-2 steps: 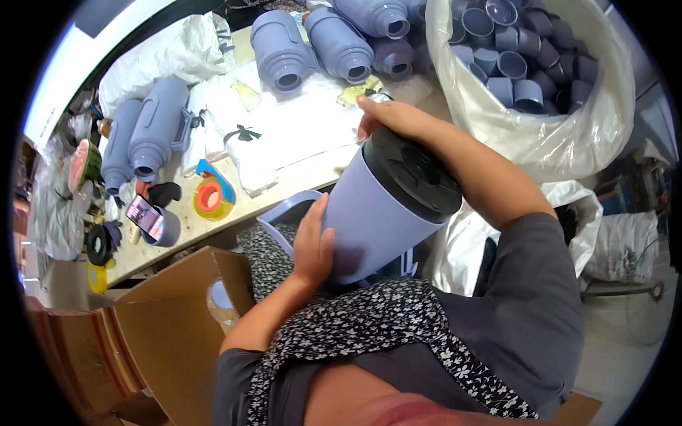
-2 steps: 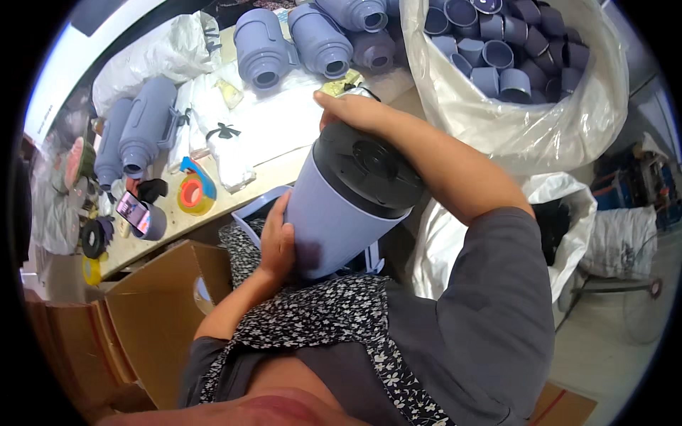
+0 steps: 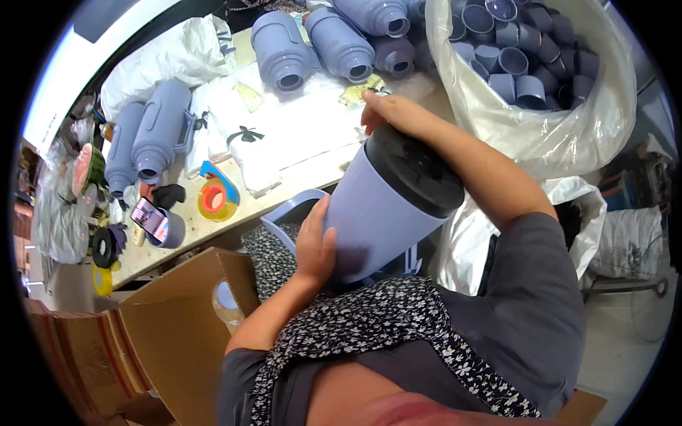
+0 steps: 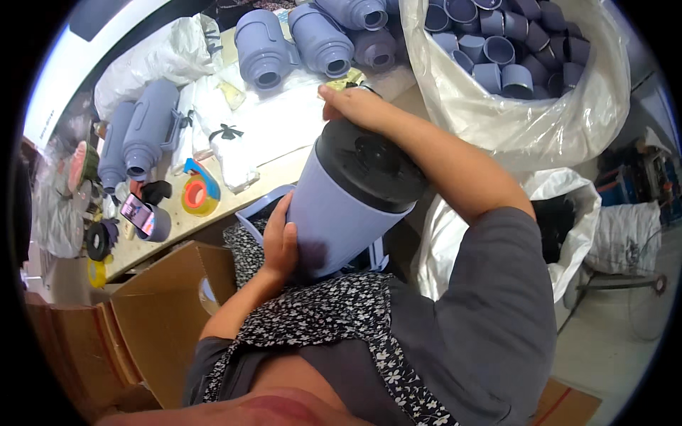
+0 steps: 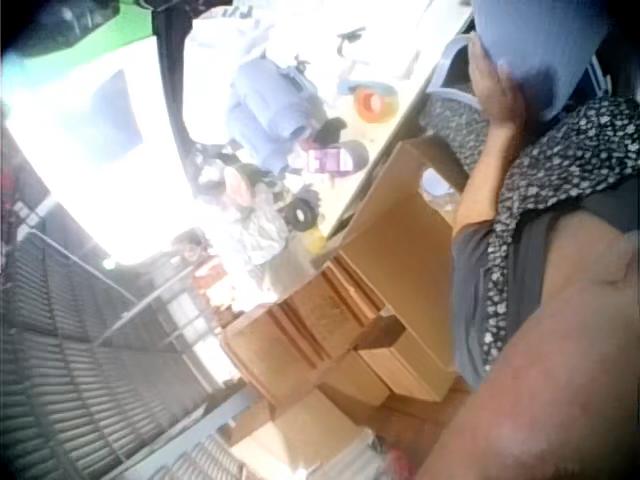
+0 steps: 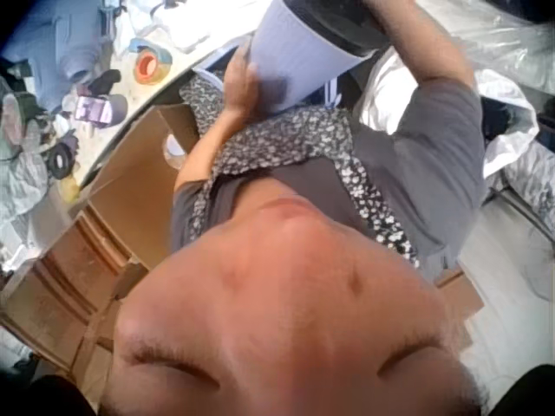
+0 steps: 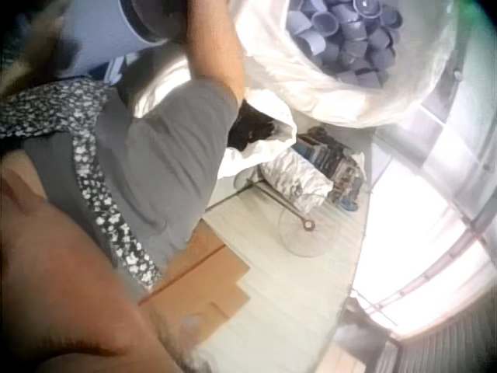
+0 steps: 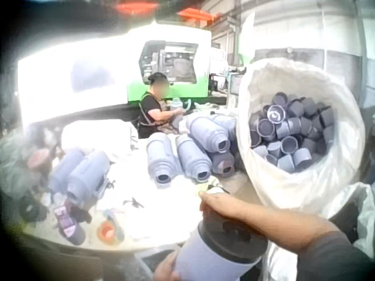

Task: The person assembles and packages water pitchers by attaching black lids to blue pitcher bodies, placing each pitcher inside a plastic bag, and then putting the bagged pitchers into a large cardboard box.

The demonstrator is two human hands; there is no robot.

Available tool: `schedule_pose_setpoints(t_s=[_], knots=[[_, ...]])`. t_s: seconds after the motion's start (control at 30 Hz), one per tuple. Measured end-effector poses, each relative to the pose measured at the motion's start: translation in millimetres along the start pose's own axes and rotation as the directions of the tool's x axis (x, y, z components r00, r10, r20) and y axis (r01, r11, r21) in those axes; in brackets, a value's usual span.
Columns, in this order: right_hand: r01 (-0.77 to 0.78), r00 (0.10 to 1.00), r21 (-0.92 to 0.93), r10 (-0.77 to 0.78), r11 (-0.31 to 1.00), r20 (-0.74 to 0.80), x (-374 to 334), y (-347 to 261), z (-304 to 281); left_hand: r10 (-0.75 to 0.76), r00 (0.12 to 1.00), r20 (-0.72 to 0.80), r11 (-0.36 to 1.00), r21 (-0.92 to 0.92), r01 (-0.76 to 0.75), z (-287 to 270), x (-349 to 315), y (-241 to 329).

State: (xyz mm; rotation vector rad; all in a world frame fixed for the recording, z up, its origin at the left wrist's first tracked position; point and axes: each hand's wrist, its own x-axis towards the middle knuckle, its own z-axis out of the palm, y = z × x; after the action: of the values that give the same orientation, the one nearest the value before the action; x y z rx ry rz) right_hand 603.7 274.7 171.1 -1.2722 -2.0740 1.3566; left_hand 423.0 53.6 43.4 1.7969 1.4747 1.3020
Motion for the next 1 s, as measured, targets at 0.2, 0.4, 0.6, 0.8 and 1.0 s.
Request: schedule_pose_setpoints(t_s=[0.2,0.4,0.6,0.8,1.0], knots=[[0.535,0.784,-0.148,-0.554,0.832,-0.278,-12.5,6.9,-28.9,-0.054,0.997,-0.047,0.998,-0.047,0.052,-3.2,3.0,-2.3],[0.452,0.835,-0.254,-0.506,0.855,-0.218,-104.1,28.3,6.4,-0.05,0.998,-0.035,0.999,0.003,0.05,-1.3,5.1,9.6],[0.531,0.691,-0.306,-0.613,0.79,-0.383,-83.3,-2.2,-57.5,-0.033,0.999,0.006,0.999,0.02,0.033,1.4,-2.4,4.9],[0.263,0.964,-0.027,-0.264,0.964,-0.015,-23.3,17.6,11.7,-0.021,1.0,-0.013,0.999,-0.035,0.02,5.6,0.5,2.2],[0.269,0.959,-0.05,-0.262,0.962,0.105,-20.6,27.9,2.7,0.023,1.0,0.007,0.991,0.134,-0.024,-25.3,-1.4,7.1]])
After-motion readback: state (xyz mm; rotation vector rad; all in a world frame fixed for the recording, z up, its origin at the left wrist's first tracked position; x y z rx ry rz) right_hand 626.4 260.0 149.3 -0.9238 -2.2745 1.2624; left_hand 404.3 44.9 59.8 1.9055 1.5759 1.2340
